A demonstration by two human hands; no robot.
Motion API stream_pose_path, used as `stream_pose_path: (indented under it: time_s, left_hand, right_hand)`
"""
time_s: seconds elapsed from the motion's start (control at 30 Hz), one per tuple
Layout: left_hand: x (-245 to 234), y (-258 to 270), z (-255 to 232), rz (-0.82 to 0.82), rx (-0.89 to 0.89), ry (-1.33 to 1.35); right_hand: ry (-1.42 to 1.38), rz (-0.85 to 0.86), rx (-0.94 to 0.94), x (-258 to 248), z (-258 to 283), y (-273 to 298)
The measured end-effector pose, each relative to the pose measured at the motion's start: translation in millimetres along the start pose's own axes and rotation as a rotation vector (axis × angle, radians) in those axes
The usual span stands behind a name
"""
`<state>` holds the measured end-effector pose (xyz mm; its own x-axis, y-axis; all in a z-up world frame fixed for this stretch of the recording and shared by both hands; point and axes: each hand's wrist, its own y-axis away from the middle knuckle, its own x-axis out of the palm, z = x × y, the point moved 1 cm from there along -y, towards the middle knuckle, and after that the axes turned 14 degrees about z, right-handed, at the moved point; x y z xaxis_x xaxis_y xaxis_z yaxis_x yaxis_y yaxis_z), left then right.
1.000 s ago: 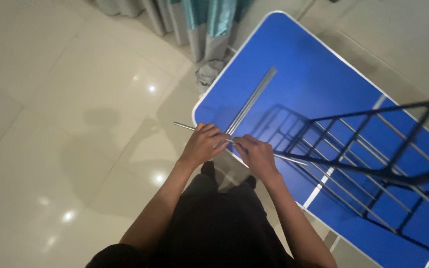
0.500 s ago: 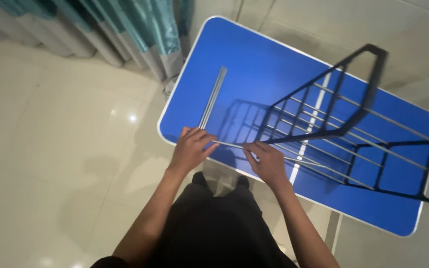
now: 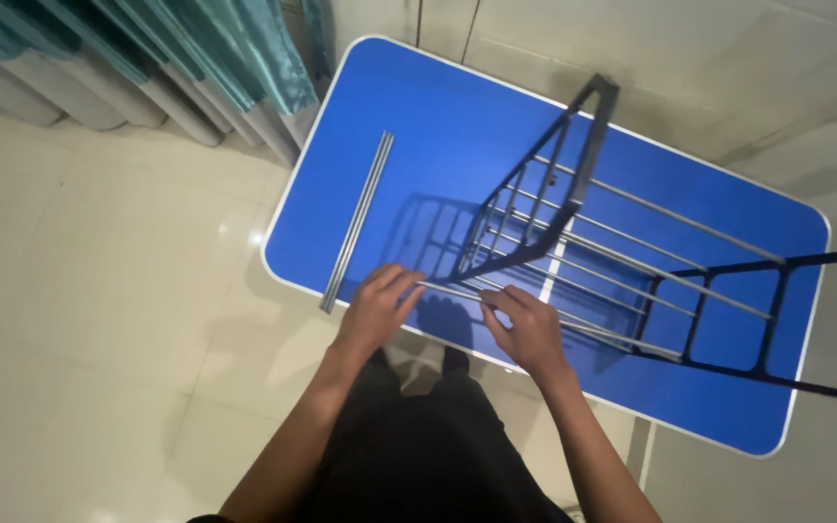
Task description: The person assembles a metal dish rack by inserting multiple horizontal rods into the side frames. They pick up each rod from a blue table and slide it into place, repeating the process until the rack is fully assembled.
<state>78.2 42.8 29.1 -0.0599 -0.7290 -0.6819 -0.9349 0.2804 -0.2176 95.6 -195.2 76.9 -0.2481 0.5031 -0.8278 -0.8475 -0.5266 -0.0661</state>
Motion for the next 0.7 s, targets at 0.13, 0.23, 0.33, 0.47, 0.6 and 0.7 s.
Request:
stream_pose_path:
  time_s: [0.13, 0.23, 0.33, 0.47, 0.6, 0.7]
  left_hand:
    - [23, -9, -34, 0.007, 0.025, 0.015]
    - [28, -15, -54, -0.029, -0.046, 0.078]
    - [30, -18, -67, -0.051, -0.187, 0.199]
    - [36, -28, -75, -0.135, -0.161, 0.266]
    - [50, -37, -93, -0.177, -0.169, 0.261]
    - [55, -39, -99, -0.202, -0.172, 0.232]
  right_hand:
    - [0.035, 0.013, -0.075, -12, -10, 10]
    - [0.023, 0.025, -0.098, -23, -20, 21]
    - [0.01, 0.002, -0.113, -34, -34, 26]
    - [0.027, -0.035, -0.135, -35, -45, 24]
    - [0.053, -0.048, -0.171, -43, -52, 25]
    - [0.067, -0.084, -0.209, -49, -55, 24]
